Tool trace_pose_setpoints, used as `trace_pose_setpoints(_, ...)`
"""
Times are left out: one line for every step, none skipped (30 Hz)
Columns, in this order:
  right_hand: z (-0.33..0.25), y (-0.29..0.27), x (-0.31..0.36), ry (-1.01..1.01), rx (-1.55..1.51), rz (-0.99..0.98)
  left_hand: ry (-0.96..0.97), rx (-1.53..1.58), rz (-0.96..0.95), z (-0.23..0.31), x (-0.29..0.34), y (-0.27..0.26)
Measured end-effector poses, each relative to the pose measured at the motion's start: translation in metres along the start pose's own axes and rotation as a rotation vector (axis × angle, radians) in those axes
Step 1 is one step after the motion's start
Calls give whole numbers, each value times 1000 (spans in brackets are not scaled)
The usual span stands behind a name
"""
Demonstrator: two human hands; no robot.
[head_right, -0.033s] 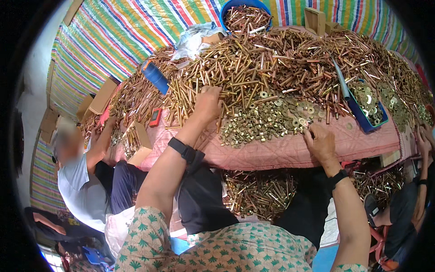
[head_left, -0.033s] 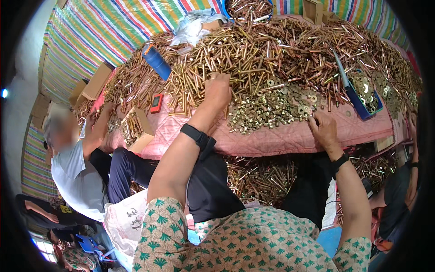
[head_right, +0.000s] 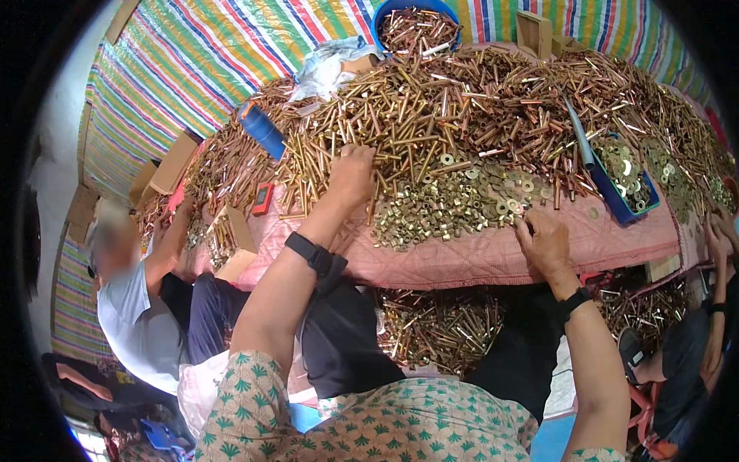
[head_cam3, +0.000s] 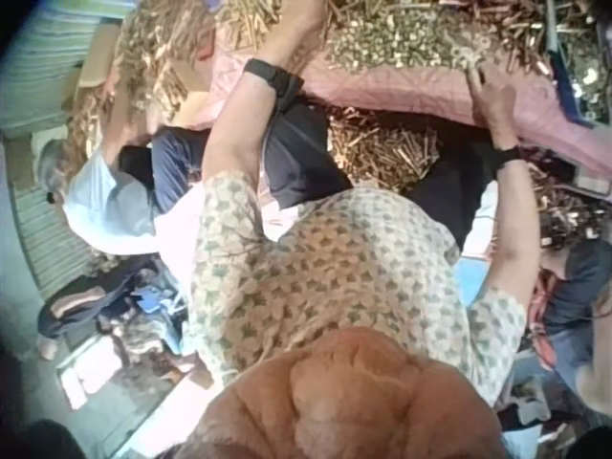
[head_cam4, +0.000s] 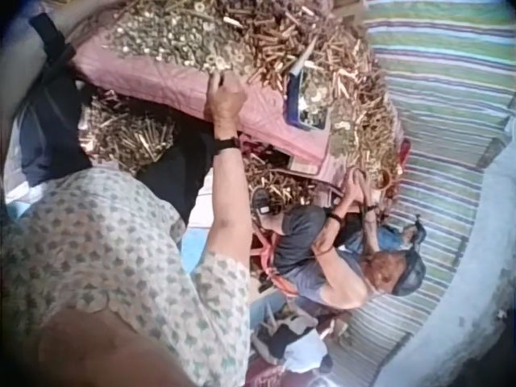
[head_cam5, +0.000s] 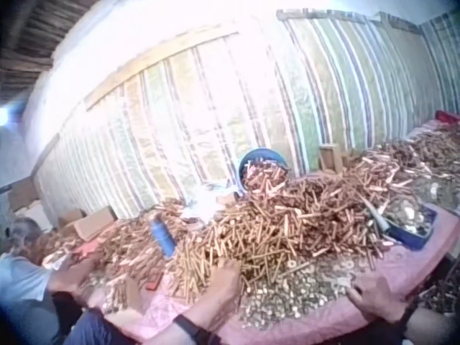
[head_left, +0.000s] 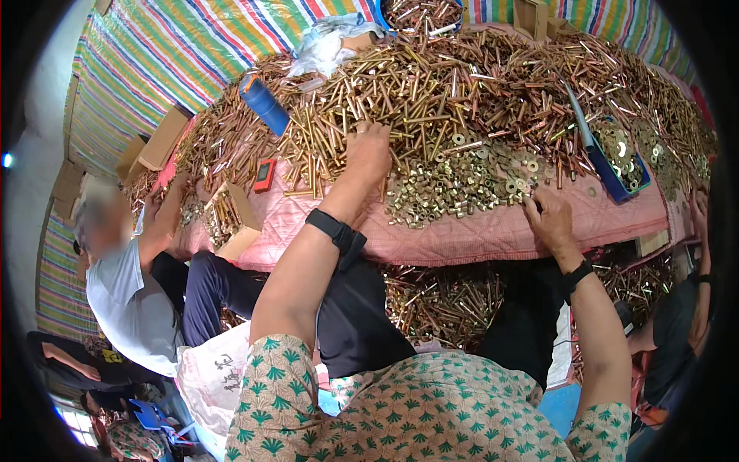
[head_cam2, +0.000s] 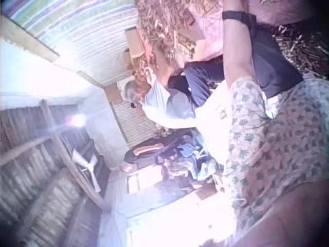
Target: Assembling brass metal pins with washers and sorting them into groups on a table.
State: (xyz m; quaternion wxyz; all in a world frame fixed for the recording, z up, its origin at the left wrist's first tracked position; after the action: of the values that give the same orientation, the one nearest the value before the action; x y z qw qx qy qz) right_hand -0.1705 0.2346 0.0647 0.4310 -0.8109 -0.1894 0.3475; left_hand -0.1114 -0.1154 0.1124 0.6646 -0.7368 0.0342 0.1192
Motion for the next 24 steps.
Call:
trace_pose_setpoints(-3,-1,-1,-5,-2,0,-15,-26,-30,-3,-2,5)
trace_pose_setpoints(-4,-1,-1,-11,-3,0,-15,-23,-34,-4,-2,9)
trace_pose_setpoints(-4,0,-1,-8,-2,-2,-16,-69,-14,-3,-3,9)
trace_pose_setpoints(-3,0,-1,-5,-4,2,-18,-116,7,-3,-3,9)
trace_pose_setpoints(-3,0,0,-3,-6,7,-26,-117,-18,-2,-5,11)
trace_pose_setpoints(-1,1,0,-1,-4,5,-24,-114,-18,1,-6,7)
trace_pose_setpoints(-1,1,1,-7,6,9,-32,-170,-68,4,-7,4)
trace_pose_setpoints(0,1,2,-13,16,12,-40,-227,-119,6,-8,4)
trace_pose_setpoints(-1,2,2,-16,16,9,-44,-226,-120,3,-8,5)
trace_pose_setpoints(-1,2,1,-21,19,20,-41,-239,-113,1,-11,6)
trace_pose_setpoints(-1,2,1,-25,21,30,-37,-254,-107,0,-10,7)
trace_pose_setpoints(-2,3,1,-25,23,26,-38,-250,-109,-1,-9,12)
trace_pose_setpoints(-2,3,0,-7,33,12,-28,-265,-72,-1,-6,16)
trace_pose_setpoints(-2,4,-1,11,41,-3,-19,-280,-36,-2,-4,20)
trace_pose_setpoints(0,5,0,16,42,-7,-18,-247,-45,-1,0,18)
trace_pose_setpoints(1,5,0,6,48,10,-16,-244,-50,-5,2,21)
trace_pose_setpoints(1,4,0,-4,54,27,37,-151,-8,-9,2,20)
trace_pose_setpoints(2,4,0,-2,52,23,89,-62,33,-12,5,15)
trace_pose_setpoints(3,4,1,11,48,15,134,-27,87,-12,8,10)
trace_pose_setpoints(4,4,1,23,44,8,134,-27,83,-13,9,8)
trace_pose_setpoints(3,5,0,21,42,6,55,178,22,-19,9,3)
trace_pose_setpoints(2,6,0,13,42,9,-25,383,-37,-25,10,1)
trace_pose_setpoints(1,6,-1,5,42,11,64,431,149,-31,12,-3)
trace_pose_setpoints(0,7,-2,2,39,9,60,429,147,-33,14,-9)
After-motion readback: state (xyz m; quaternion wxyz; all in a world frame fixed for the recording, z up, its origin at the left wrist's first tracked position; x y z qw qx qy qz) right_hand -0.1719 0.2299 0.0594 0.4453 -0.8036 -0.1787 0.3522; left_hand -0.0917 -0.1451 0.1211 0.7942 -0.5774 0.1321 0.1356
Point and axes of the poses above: each hand's wrist, its own x-axis away from the middle knuckle, its own y-axis out of the palm, z = x × y, the point moved 5 cm from there along -x, towards the middle knuckle, and after that the axes turned 10 degrees about -z, right-handed, at the moved point
